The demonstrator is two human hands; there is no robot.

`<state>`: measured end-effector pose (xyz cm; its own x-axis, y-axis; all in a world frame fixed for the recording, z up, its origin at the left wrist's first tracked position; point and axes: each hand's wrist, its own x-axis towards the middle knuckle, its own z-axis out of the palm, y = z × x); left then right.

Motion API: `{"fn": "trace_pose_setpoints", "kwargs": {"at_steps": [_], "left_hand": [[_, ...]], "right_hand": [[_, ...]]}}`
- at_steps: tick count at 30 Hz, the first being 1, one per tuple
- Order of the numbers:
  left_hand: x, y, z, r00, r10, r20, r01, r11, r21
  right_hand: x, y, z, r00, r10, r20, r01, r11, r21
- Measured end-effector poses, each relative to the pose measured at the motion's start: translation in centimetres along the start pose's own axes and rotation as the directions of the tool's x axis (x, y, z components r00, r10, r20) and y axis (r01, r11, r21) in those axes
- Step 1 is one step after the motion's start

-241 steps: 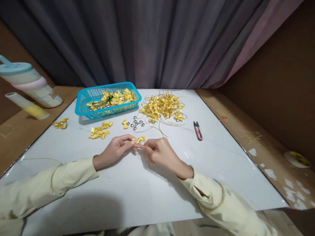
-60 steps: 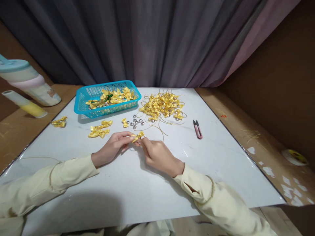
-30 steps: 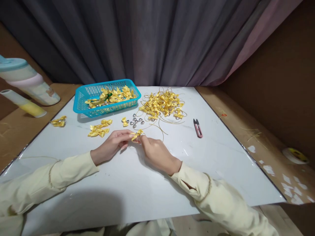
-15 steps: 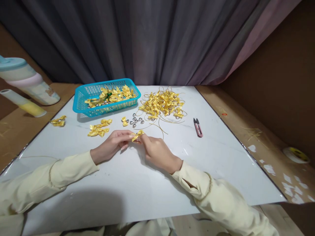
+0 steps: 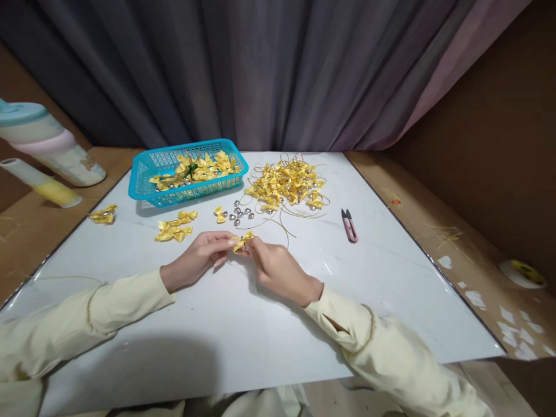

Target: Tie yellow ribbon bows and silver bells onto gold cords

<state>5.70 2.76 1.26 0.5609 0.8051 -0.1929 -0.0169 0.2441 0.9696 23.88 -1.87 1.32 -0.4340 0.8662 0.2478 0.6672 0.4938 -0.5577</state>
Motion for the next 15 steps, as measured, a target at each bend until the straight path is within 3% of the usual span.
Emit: {"fn": "trace_pose_setpoints", "kwargs": {"at_steps": [15], "left_hand": [[0.10, 0.14, -0.06, 1.000, 0.005, -0.012, -0.006, 0.999, -0.050]], "right_hand": [[0.03, 0.06, -0.12, 0.997, -0.050, -0.061, 0.053, 0.997, 0.052]]}}
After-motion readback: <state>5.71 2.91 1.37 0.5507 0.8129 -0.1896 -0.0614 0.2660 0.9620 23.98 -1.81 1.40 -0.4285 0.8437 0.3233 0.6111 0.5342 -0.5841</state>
